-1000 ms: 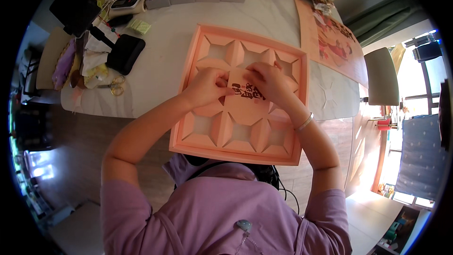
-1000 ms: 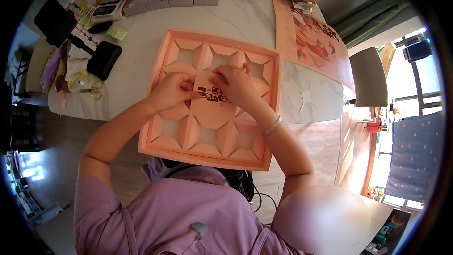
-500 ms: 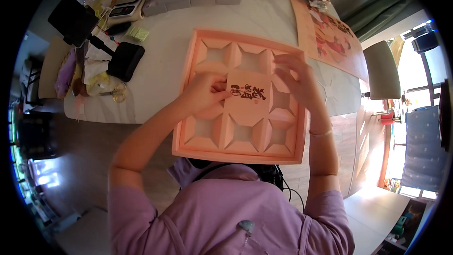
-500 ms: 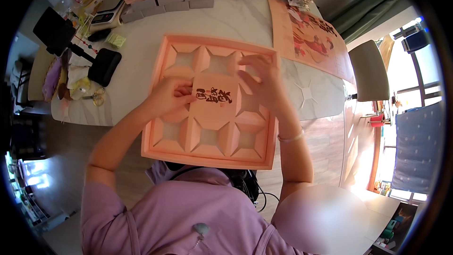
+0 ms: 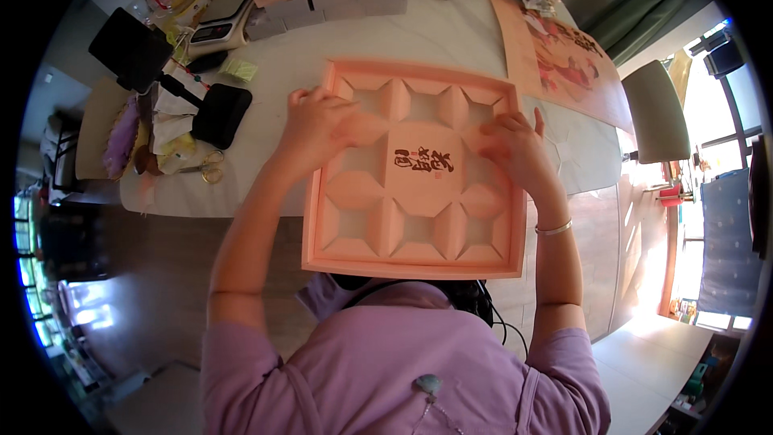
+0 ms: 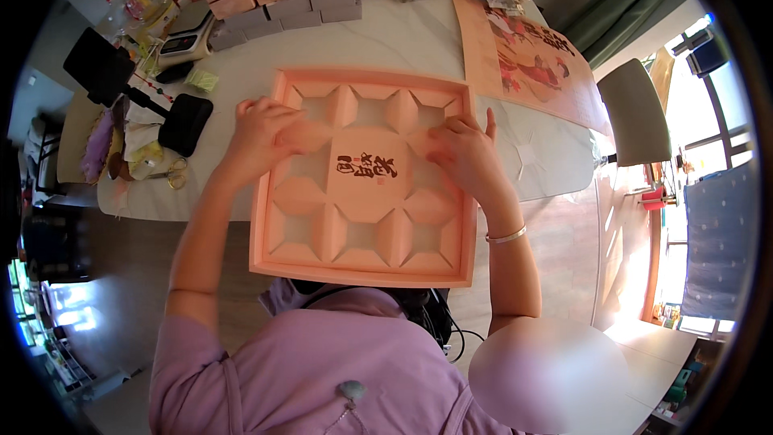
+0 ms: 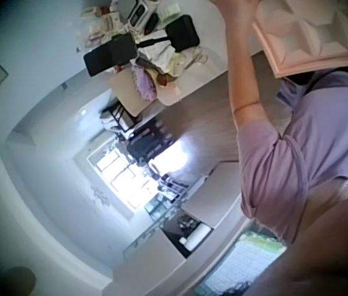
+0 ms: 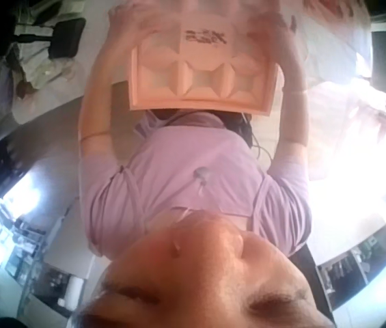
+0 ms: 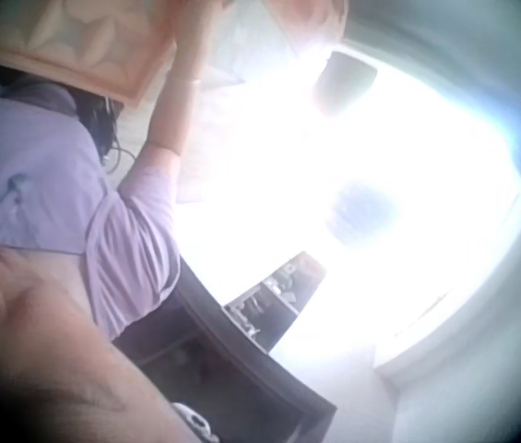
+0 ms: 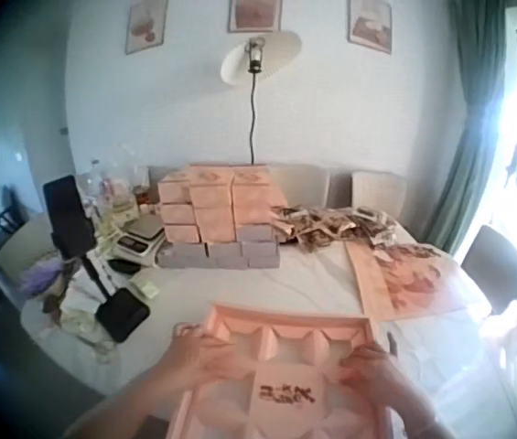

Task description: The person assembles a pink paper box by folding the side flaps and pressing the internal honeycomb dividers into place. They repeatedly adjust the edges and corners to ensure the structure is secure, working on a single unit throughout the clip.

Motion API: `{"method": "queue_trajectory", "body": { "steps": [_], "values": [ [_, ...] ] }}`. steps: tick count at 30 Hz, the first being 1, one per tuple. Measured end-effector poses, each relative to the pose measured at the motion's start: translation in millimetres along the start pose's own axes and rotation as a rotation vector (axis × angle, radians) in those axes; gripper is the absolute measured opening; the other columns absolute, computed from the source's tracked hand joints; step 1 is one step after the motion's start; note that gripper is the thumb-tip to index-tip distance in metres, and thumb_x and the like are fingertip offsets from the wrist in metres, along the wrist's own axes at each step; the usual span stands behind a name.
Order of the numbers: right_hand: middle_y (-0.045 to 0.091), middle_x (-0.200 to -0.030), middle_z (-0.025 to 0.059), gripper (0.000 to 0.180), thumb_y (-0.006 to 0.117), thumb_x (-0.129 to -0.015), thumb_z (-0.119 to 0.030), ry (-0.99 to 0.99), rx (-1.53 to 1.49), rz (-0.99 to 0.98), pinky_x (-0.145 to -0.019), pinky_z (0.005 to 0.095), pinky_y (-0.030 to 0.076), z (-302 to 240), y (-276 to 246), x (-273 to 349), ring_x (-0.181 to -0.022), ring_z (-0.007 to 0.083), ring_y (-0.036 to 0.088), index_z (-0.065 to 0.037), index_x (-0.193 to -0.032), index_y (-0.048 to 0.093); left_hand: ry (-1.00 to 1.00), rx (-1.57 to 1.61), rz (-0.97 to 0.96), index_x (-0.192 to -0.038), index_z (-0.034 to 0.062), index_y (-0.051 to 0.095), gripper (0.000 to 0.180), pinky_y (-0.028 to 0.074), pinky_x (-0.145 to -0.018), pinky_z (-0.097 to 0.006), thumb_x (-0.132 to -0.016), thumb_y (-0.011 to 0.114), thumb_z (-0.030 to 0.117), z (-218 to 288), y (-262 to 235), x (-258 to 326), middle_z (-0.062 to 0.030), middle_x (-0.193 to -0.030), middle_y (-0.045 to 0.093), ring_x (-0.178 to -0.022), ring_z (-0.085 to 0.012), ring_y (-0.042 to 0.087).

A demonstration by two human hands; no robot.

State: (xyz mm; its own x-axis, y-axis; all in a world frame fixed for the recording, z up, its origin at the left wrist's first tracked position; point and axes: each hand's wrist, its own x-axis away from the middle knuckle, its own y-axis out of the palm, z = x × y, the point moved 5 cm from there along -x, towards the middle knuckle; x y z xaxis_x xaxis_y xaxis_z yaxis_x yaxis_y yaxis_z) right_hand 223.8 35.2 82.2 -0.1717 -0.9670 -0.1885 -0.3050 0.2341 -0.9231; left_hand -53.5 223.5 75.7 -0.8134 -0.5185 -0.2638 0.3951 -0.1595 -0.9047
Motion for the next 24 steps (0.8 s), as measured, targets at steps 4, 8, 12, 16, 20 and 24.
{"method": "queue_trajectory", "body": {
  "steps": [4,8,12,16,20,24],
  "values": [
    [0.069,-0.104,0.0004,0.021,0.081,-0.082,-0.017,-0.008,0.067,-0.058,-0.125,0.0667,0.015,0.1,3.8,-6.8,-0.120,0.0208,0.061,-0.012,-0.101,0.076,0.045,0.018,-0.079,-0.116,0.0132,0.078,0.046,0.015,-0.123,-0.059,-0.075,0.089,0.029,5.5,15.5,-8.4,0.0003,-0.110,0.074,-0.113,-0.0193,0.060],
    [0.069,-0.100,-0.0007,0.018,0.080,-0.082,-0.016,-0.033,0.075,-0.005,-0.124,0.0677,0.016,7.5,14.3,-5.3,-0.116,0.0201,0.061,-0.013,-0.099,0.075,0.053,-0.012,-0.022,-0.103,0.0158,0.080,0.030,0.017,-0.122,-0.061,-0.076,0.086,0.028,6.0,22.4,-10.4,0.0037,-0.095,0.074,-0.106,-0.0190,0.060],
    [0.069,-0.098,-0.0012,0.015,0.079,-0.082,-0.016,-0.051,0.115,0.027,-0.123,0.0678,0.018,7.4,19.0,-6.9,-0.113,0.0198,0.061,-0.014,-0.096,0.075,0.060,-0.083,-0.014,-0.093,0.0147,0.082,0.025,0.020,-0.122,-0.059,-0.073,0.087,0.028,8.4,25.0,-13.4,0.0042,-0.086,0.073,-0.102,-0.0179,0.060],
    [0.068,-0.097,-0.0016,0.009,0.078,-0.083,-0.016,-0.054,0.160,0.015,-0.123,0.0671,0.021,7.2,22.5,-8.4,-0.113,0.0200,0.060,-0.014,-0.091,0.075,0.062,-0.175,-0.078,-0.088,0.0145,0.083,0.022,0.024,-0.121,-0.057,-0.069,0.088,0.026,9.4,30.7,-18.4,0.0045,-0.081,0.071,-0.098,-0.0180,0.059],
    [0.069,-0.096,-0.0004,0.012,0.080,-0.080,-0.016,-0.058,0.164,0.031,-0.122,0.0625,0.022,4.7,22.0,-7.7,-0.111,0.0200,0.062,-0.014,-0.090,0.075,0.064,-0.148,-0.031,-0.086,0.0143,0.082,0.023,0.026,-0.120,-0.055,-0.068,0.089,0.025,10.1,29.3,-17.2,0.0039,-0.078,0.069,-0.097,-0.0189,0.059],
    [0.069,-0.097,0.0004,0.014,0.080,-0.080,-0.015,-0.057,0.157,0.022,-0.121,0.0611,0.026,4.0,22.2,-8.2,-0.112,0.0221,0.062,-0.013,-0.093,0.074,0.039,-0.097,0.001,-0.085,0.0145,0.082,0.019,0.029,-0.118,-0.052,-0.068,0.088,0.021,7.7,30.2,-15.9,0.0022,-0.078,0.068,-0.098,-0.0201,0.060]
  ]
}}
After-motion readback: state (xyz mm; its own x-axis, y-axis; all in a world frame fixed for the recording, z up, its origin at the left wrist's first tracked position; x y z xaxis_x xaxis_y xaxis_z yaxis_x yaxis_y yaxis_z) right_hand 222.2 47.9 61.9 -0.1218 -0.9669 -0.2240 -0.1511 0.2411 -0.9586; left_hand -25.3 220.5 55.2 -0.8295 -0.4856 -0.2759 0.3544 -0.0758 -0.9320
